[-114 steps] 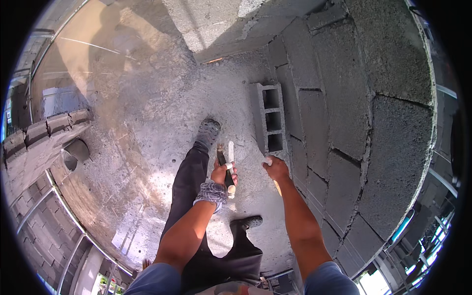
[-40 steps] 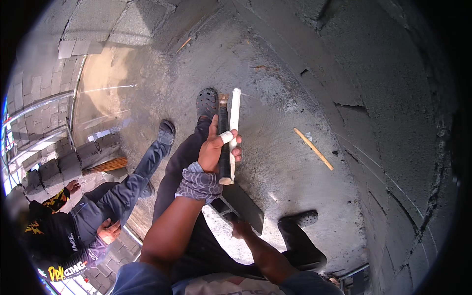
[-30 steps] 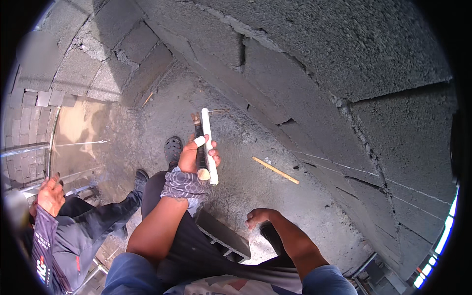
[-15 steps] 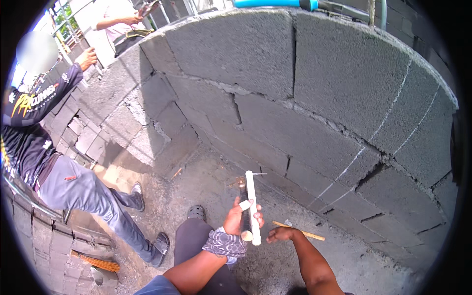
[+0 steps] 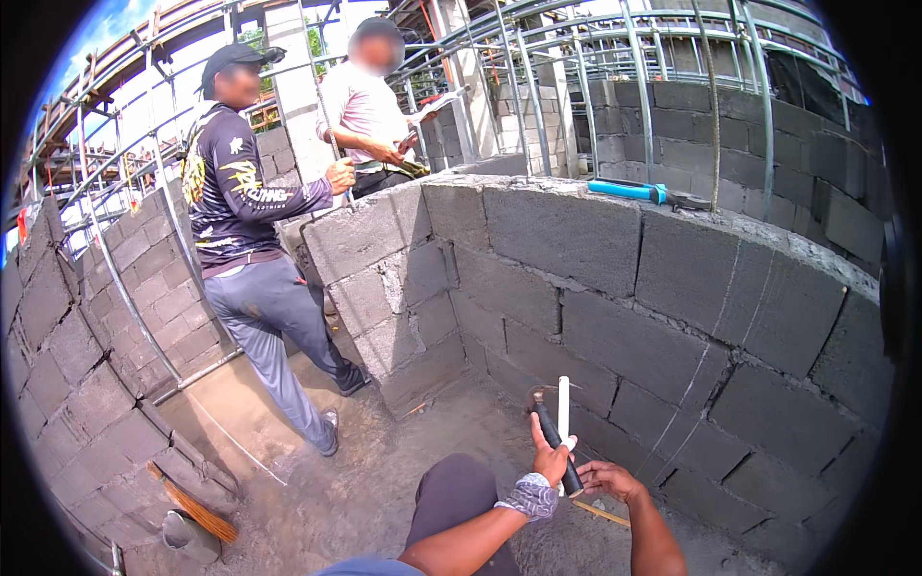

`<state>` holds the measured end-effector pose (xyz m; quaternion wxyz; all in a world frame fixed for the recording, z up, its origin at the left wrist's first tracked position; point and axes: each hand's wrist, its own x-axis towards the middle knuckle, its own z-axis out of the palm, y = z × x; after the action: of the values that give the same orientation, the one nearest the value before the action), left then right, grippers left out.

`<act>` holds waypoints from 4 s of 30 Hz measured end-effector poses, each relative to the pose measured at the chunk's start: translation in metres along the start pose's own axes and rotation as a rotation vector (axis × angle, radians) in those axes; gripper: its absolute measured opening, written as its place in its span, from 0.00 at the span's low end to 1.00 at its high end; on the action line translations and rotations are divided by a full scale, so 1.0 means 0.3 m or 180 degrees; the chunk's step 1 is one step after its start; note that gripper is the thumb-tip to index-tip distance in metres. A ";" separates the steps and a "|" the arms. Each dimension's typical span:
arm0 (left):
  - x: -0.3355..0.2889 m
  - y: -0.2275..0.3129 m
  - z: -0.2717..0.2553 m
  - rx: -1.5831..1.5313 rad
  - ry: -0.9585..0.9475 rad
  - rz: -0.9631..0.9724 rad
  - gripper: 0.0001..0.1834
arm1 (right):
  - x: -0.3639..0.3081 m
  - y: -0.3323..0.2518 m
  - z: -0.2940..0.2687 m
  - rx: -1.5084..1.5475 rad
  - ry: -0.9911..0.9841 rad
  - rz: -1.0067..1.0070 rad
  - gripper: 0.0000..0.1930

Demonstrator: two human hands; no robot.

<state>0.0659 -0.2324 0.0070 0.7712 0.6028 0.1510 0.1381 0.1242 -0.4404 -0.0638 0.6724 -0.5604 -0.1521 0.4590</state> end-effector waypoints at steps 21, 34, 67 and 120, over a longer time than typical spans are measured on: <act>-0.009 0.851 -0.007 0.2287 -0.1763 0.3429 0.60 | -0.538 -0.813 0.670 -0.1665 0.2299 -0.2097 0.11; 0.186 0.673 -0.268 0.1792 -0.1287 0.2204 0.19 | -0.615 -0.817 0.587 -0.2068 0.2930 -0.2264 0.11; -0.545 0.425 -0.697 0.2936 -0.2485 -0.1070 0.18 | -0.680 -0.568 0.402 -0.0372 0.3001 -0.3274 0.09; -0.256 0.900 -0.631 0.4121 -0.1418 0.1421 0.23 | -0.807 -0.552 0.460 -0.0805 0.3478 -0.3333 0.16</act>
<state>-0.0886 -0.0311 0.2313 0.2251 0.9694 -0.0851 0.0490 -0.0298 -0.5381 0.2041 0.7126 -0.6351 -0.0951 -0.2825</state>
